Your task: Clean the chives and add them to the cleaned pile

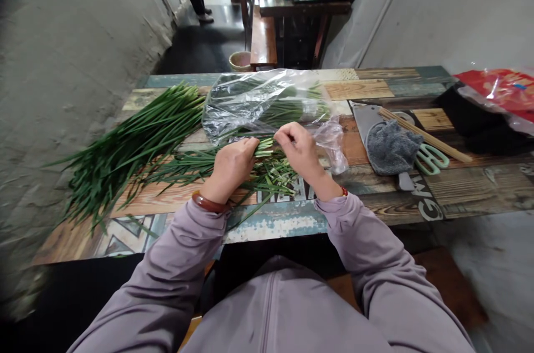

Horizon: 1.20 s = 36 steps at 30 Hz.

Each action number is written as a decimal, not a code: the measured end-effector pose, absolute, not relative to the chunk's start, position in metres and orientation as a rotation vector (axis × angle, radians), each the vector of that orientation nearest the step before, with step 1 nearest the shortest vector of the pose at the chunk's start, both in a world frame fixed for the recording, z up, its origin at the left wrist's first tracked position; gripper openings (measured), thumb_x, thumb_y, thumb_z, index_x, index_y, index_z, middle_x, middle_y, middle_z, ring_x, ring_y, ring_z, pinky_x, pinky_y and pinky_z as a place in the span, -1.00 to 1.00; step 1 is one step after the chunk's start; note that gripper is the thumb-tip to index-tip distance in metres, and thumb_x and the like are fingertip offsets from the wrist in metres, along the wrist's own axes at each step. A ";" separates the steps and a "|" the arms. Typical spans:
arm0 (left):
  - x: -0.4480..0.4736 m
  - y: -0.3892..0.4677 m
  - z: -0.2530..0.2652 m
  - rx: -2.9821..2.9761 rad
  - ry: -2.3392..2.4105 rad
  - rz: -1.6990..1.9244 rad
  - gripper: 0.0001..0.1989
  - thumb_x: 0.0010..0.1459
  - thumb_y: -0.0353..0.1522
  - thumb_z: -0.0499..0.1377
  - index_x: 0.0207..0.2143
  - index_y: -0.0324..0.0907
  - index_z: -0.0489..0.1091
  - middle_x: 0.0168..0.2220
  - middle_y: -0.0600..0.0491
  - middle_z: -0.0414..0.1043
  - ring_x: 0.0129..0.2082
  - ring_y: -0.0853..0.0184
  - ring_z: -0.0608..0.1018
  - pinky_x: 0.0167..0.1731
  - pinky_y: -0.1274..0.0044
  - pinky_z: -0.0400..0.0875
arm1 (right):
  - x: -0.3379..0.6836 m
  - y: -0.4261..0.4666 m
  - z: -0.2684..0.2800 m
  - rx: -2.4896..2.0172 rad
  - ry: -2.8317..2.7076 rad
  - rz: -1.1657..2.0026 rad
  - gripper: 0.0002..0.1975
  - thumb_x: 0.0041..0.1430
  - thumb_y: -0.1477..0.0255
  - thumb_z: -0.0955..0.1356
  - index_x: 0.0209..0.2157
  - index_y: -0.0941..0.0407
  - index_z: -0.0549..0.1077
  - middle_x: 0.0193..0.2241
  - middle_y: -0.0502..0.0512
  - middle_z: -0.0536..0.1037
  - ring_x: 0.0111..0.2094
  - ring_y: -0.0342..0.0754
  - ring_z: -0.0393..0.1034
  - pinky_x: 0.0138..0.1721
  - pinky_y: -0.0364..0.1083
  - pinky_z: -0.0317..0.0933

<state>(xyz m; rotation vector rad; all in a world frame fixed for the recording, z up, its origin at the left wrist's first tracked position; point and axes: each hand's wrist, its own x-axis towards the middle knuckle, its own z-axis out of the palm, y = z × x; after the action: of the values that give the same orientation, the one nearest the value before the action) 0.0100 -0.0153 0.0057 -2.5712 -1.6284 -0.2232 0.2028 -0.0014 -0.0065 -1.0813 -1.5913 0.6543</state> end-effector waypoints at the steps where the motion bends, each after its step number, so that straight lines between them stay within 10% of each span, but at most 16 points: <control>1: 0.009 -0.015 0.006 -2.562 -1.662 -0.213 -0.82 0.28 -0.48 -0.01 -0.17 -0.20 0.37 -0.27 -0.07 0.51 -0.31 0.26 0.55 -0.40 0.51 0.27 | 0.205 0.001 -0.009 -1.085 -1.493 0.710 -0.74 0.28 0.18 0.32 -0.39 0.06 0.41 -0.42 -0.01 0.44 -0.35 -0.11 0.34 -0.23 -0.08 0.27; 9: -0.003 -0.003 0.006 -2.448 -2.022 -0.706 -0.84 0.23 -0.45 0.04 -0.22 -0.15 0.40 -0.29 -0.03 0.51 -0.27 0.23 0.53 -0.34 0.50 0.24 | 0.221 0.016 -0.018 -1.117 -1.458 0.719 -0.55 0.35 0.09 0.20 -0.54 0.07 0.31 -0.56 -0.04 0.38 -0.49 -0.14 0.30 -0.39 -0.13 0.21; 16: -0.008 0.008 -0.005 -2.433 -1.937 -1.351 -0.81 0.26 -0.33 0.05 -0.37 -0.17 0.39 -0.44 0.06 0.39 -0.41 0.33 0.42 -0.37 0.53 0.19 | 0.224 0.023 -0.032 -1.309 -1.978 0.233 -0.78 0.31 0.45 0.25 -0.21 0.08 0.55 -0.19 0.14 0.60 -0.12 0.06 0.42 -0.02 0.04 0.24; 24: -0.007 0.008 -0.007 -2.457 -1.904 -1.437 -0.82 0.24 -0.33 0.07 -0.43 -0.16 0.36 -0.49 0.08 0.31 -0.44 0.34 0.37 -0.40 0.54 0.18 | 0.221 0.026 -0.039 -1.503 -2.096 0.080 -0.86 0.19 0.49 0.37 -0.23 0.11 0.59 -0.20 0.21 0.59 -0.14 0.13 0.39 -0.07 0.08 0.25; 36: -0.007 0.008 -0.008 -2.440 -1.871 -1.514 -0.82 0.24 -0.34 0.07 -0.38 -0.16 0.42 -0.46 0.07 0.40 -0.42 0.33 0.43 -0.37 0.52 0.25 | 0.223 0.025 -0.032 -1.232 -1.623 0.628 -0.78 0.23 0.26 0.34 -0.37 0.10 0.53 -0.43 0.02 0.53 -0.40 -0.09 0.36 -0.33 -0.08 0.21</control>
<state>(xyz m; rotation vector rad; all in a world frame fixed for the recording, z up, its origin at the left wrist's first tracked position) -0.0074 0.0082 -0.0081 -2.4395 -1.8710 -1.5140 0.2231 0.0254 -0.0320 -1.2324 -1.6233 0.6284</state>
